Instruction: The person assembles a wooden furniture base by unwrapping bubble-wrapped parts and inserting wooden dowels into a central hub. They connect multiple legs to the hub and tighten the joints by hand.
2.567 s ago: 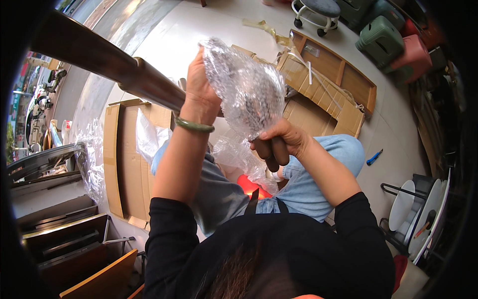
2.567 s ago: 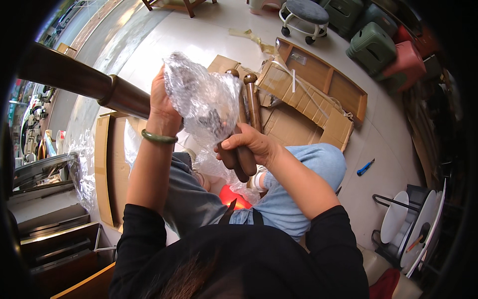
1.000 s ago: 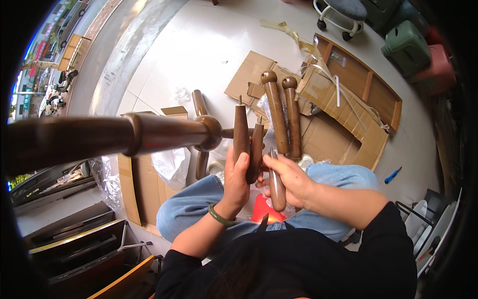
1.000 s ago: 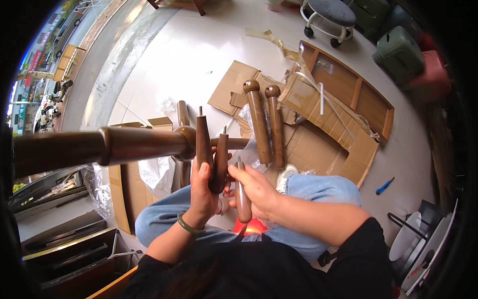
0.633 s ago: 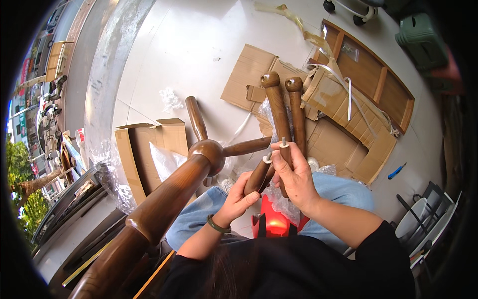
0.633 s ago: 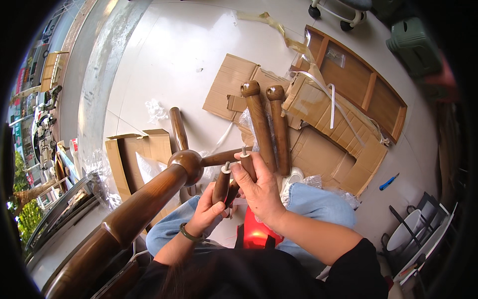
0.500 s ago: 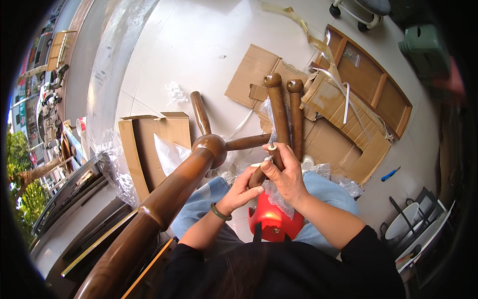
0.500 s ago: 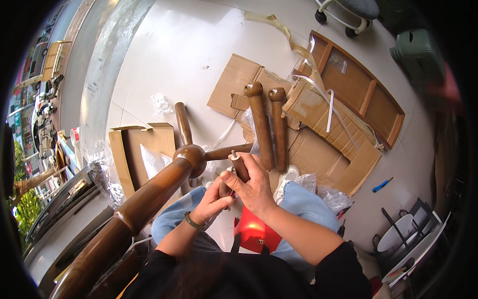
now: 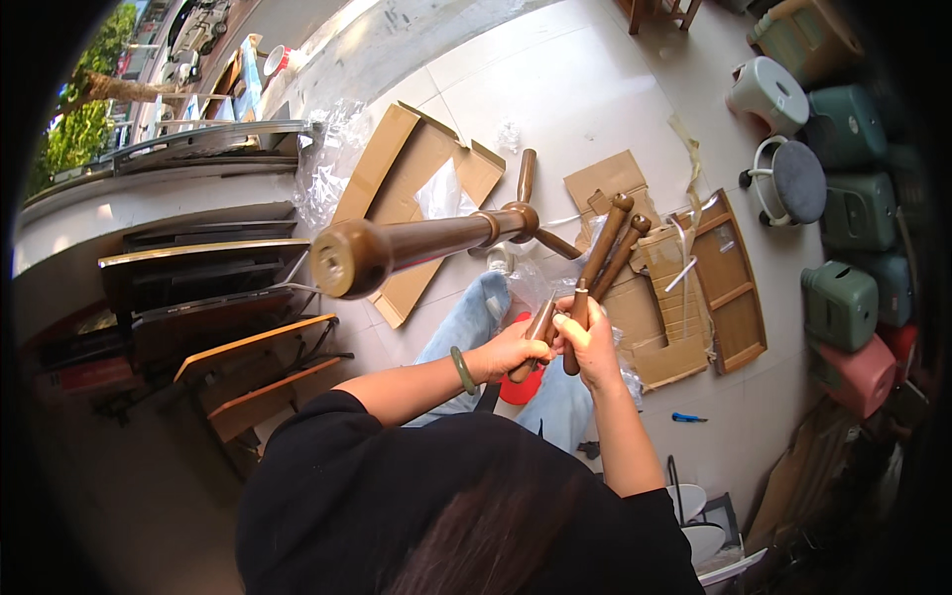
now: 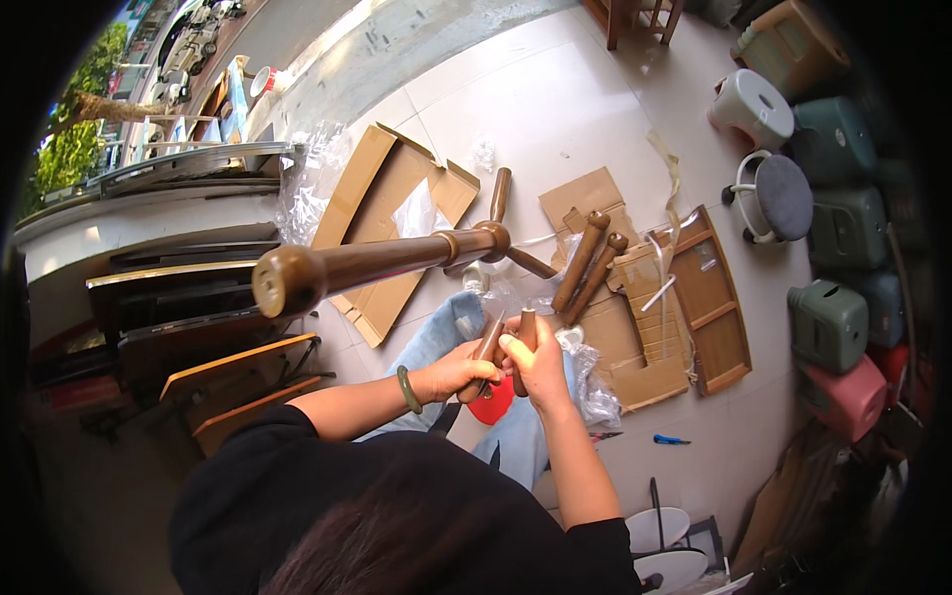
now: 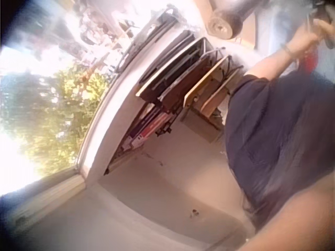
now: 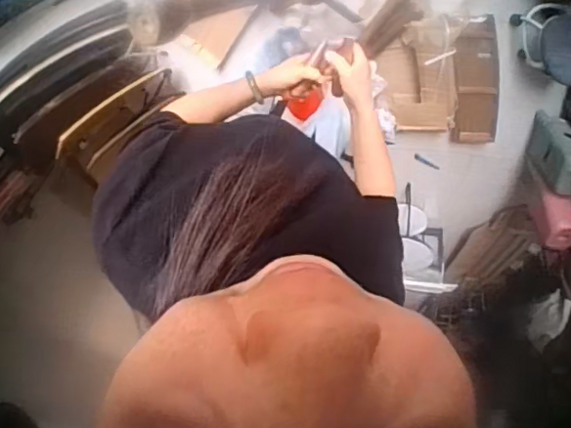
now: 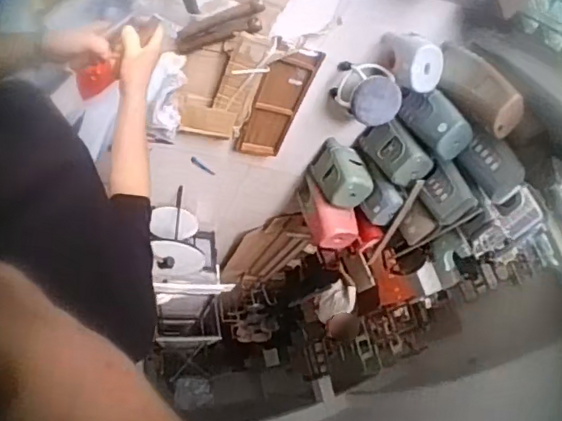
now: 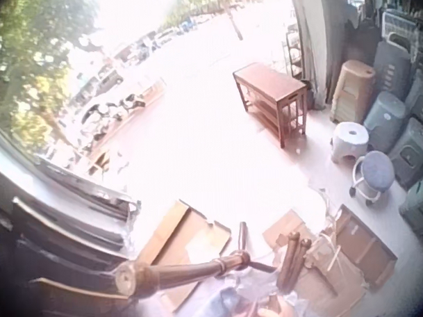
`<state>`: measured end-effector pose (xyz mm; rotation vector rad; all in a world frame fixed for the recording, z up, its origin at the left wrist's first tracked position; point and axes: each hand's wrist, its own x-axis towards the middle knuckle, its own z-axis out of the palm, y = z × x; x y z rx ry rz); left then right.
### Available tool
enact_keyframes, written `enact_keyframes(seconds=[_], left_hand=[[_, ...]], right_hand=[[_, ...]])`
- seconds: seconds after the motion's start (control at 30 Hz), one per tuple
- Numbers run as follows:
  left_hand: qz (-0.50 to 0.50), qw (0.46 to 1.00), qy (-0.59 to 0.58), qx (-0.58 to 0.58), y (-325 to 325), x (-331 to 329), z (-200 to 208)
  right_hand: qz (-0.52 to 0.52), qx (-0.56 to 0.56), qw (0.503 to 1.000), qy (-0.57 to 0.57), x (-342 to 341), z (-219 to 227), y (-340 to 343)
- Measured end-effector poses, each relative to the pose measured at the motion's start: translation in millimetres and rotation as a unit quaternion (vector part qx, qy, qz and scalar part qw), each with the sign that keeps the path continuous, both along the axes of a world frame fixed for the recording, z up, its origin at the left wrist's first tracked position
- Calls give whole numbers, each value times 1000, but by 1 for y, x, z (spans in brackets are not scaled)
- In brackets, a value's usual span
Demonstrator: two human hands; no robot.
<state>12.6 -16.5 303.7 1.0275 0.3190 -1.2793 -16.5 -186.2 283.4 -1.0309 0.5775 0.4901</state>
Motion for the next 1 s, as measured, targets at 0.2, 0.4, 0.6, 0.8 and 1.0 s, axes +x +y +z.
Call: enact_keyframes(seconds=[0.2, 0.4, 0.6, 0.8, 1.0], left_hand=[[50, 994, -98, 2, 20, 9, 105], [87, 987, -121, -63, 79, 36, 134], [25, 978, -206, -8, 162, 39, 149], [150, 963, -224, -25, 186, 41, 179], [136, 882, -437, 110, 174, 80, 212]], right_hand=[[-94, 66, 981, 158, 19, 133, -31], [52, -4, 998, -32, 26, 199, 41], [182, -442, 815, -325, 43, 225, 92], [196, -541, 747, -333, 49, 239, 96], [184, -562, 720, -362, 49, 243, 96]])
